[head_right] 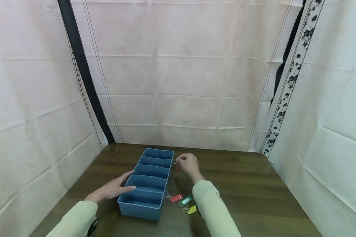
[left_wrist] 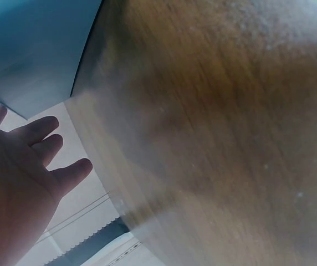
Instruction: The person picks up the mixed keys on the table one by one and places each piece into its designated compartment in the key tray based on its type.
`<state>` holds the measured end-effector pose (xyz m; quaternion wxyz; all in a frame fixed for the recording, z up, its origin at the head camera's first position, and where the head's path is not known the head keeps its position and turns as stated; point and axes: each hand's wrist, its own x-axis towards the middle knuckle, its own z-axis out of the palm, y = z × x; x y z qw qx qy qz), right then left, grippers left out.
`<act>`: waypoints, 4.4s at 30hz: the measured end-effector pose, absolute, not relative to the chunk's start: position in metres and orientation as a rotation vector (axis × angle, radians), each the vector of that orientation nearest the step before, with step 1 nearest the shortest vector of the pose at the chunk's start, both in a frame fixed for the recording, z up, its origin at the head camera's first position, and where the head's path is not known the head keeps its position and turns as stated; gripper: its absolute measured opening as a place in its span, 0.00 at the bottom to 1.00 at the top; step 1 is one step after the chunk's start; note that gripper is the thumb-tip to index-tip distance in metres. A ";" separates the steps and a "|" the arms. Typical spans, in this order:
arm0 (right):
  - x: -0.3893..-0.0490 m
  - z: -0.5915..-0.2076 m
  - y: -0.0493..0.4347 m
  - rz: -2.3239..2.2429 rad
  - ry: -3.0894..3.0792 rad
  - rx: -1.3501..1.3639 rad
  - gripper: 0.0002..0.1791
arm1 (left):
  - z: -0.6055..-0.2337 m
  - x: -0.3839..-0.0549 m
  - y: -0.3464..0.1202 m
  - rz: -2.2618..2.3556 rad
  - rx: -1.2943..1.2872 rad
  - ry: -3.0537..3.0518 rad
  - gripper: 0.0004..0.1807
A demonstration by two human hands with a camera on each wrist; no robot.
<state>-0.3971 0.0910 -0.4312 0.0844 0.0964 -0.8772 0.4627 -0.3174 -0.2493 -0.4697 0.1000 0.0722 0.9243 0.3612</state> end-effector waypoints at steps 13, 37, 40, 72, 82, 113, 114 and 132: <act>-0.401 -0.411 0.068 1.396 -2.566 0.354 0.09 | -0.474 -0.318 -0.250 1.098 0.190 2.714 0.47; -0.406 -0.412 0.033 1.531 -2.571 0.351 0.11 | -0.477 -0.318 -0.248 1.123 0.194 2.710 0.49; -0.406 -0.414 0.033 1.547 -2.585 0.361 0.13 | -0.479 -0.318 -0.247 1.131 0.184 2.702 0.48; -0.394 -0.409 0.106 1.361 -2.596 0.376 0.16 | -0.466 -0.320 -0.248 1.071 0.217 2.739 0.47; -0.381 -0.435 0.120 1.390 -2.619 0.343 0.14 | -0.471 -0.319 -0.249 1.044 0.224 2.731 0.47; -0.309 -0.494 0.102 1.347 -2.780 0.568 0.15 | -0.469 -0.316 -0.248 1.049 0.251 2.740 0.47; -0.308 -0.495 0.101 1.321 -2.779 0.589 0.14 | -0.469 -0.315 -0.248 1.049 0.249 2.741 0.47; -0.309 -0.517 0.086 1.027 -2.819 0.680 0.10 | -0.466 -0.311 -0.246 1.044 0.224 2.759 0.47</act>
